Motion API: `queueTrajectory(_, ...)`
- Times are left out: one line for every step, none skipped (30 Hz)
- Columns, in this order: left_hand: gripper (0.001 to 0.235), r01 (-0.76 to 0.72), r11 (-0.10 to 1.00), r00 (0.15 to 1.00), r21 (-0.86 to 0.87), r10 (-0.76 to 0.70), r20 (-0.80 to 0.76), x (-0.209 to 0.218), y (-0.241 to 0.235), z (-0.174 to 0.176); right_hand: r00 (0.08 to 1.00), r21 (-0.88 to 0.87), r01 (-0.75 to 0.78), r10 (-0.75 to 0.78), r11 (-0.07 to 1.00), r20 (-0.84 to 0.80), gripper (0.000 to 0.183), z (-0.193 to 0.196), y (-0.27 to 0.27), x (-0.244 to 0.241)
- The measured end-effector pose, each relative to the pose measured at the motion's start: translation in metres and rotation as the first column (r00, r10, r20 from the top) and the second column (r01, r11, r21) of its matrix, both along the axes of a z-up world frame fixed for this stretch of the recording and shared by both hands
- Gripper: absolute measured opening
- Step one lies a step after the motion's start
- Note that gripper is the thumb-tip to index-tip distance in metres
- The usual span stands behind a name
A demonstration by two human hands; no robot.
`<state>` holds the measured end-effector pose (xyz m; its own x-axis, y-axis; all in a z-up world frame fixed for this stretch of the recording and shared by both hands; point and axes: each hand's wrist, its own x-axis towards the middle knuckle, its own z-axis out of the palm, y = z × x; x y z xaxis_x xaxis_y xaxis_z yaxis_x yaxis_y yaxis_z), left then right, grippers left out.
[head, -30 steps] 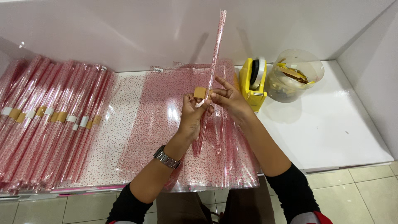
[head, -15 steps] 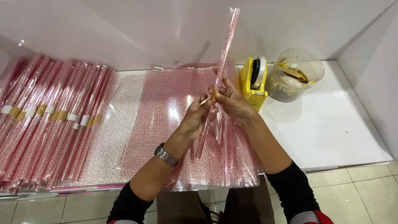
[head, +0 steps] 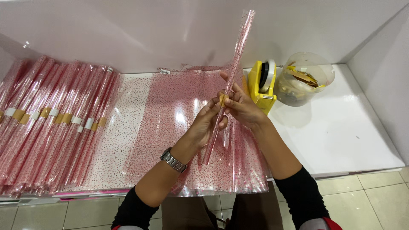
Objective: The person rolls up several long pieces of patterned paper by hand and secures each roll with a piece of tape from a dispenser.
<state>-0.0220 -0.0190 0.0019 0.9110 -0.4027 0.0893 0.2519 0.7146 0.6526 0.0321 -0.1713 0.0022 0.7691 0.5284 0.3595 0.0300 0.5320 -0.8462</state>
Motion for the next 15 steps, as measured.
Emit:
queueTrajectory(0.029, 0.002, 1.000, 1.000, 0.000, -0.002, 0.000, 0.000, 0.000, -0.003, 1.000, 0.000, 0.002, -0.002, 1.000, 0.000, 0.084, -0.002, 0.000, 0.002)
queueTrajectory(0.027, -0.041, 0.999, 0.999, -0.015, 0.041, 0.003, 0.000, 0.000, -0.006, 1.000, -0.004, 0.005, -0.005, 1.000, 0.004, 0.085, -0.003, 0.000, 0.004)
queueTrajectory(0.024, -0.086, 0.996, 0.996, -0.029, 0.086, 0.007, 0.001, 0.000, -0.008, 1.000, -0.008, 0.006, -0.006, 1.000, 0.009, 0.087, -0.004, 0.001, 0.007)
queueTrajectory(0.024, -0.086, 0.996, 0.996, -0.029, 0.086, 0.008, 0.003, 0.001, -0.012, 1.000, -0.008, 0.006, -0.006, 1.000, 0.010, 0.087, -0.006, 0.002, 0.008)
queueTrajectory(0.023, -0.099, 0.995, 0.995, -0.023, 0.099, 0.002, 0.006, 0.001, -0.016, 1.000, -0.016, 0.028, -0.028, 0.999, 0.006, 0.087, -0.008, 0.002, 0.009)
queueTrajectory(0.021, -0.111, 0.994, 0.994, -0.016, 0.111, -0.004, 0.008, 0.001, -0.019, 0.999, -0.025, 0.050, -0.050, 0.998, 0.001, 0.086, -0.010, 0.002, 0.010)
queueTrajectory(0.021, -0.110, 0.994, 0.994, -0.018, 0.110, -0.004, 0.008, 0.000, -0.019, 0.999, -0.027, 0.051, -0.051, 0.998, 0.002, 0.086, -0.012, 0.001, 0.012)
queueTrajectory(0.021, -0.113, 0.993, 0.994, -0.018, 0.112, -0.015, 0.008, 0.000, -0.019, 0.998, -0.042, 0.059, -0.059, 0.997, 0.001, 0.087, -0.014, 0.000, 0.013)
queueTrajectory(0.021, -0.118, 0.993, 0.993, -0.018, 0.118, -0.024, 0.009, 0.000, -0.019, 0.998, -0.058, 0.063, -0.063, 0.996, 0.001, 0.087, -0.015, 0.001, 0.015)
queueTrajectory(0.021, -0.120, 0.993, 0.993, -0.020, 0.120, -0.023, 0.008, 0.001, -0.017, 0.998, -0.060, 0.061, -0.061, 0.996, 0.003, 0.087, -0.013, 0.003, 0.013)
queueTrajectory(0.020, -0.112, 0.994, 0.993, -0.006, 0.112, -0.019, 0.008, 0.002, -0.015, 0.996, -0.069, 0.089, -0.089, 0.994, 0.003, 0.087, -0.011, 0.004, 0.010)
queueTrajectory(0.018, -0.105, 0.994, 0.994, 0.008, 0.105, -0.015, 0.008, 0.003, -0.012, 0.993, -0.079, 0.117, -0.117, 0.990, 0.003, 0.087, -0.008, 0.005, 0.008)
queueTrajectory(0.018, -0.104, 0.995, 0.994, 0.008, 0.104, -0.013, 0.009, 0.004, -0.014, 0.993, -0.079, 0.118, -0.118, 0.990, 0.004, 0.087, -0.001, 0.006, 0.003)
queueTrajectory(0.017, -0.128, 0.991, 0.992, 0.030, 0.128, -0.008, 0.011, 0.004, -0.015, 0.988, -0.118, 0.153, -0.155, 0.981, -0.009, 0.082, 0.006, 0.007, -0.003)
queueTrajectory(0.016, -0.153, 0.987, 0.988, 0.054, 0.153, -0.001, 0.012, 0.006, -0.017, 0.981, -0.157, 0.185, -0.191, 0.970, -0.022, 0.078, 0.013, 0.008, -0.009)
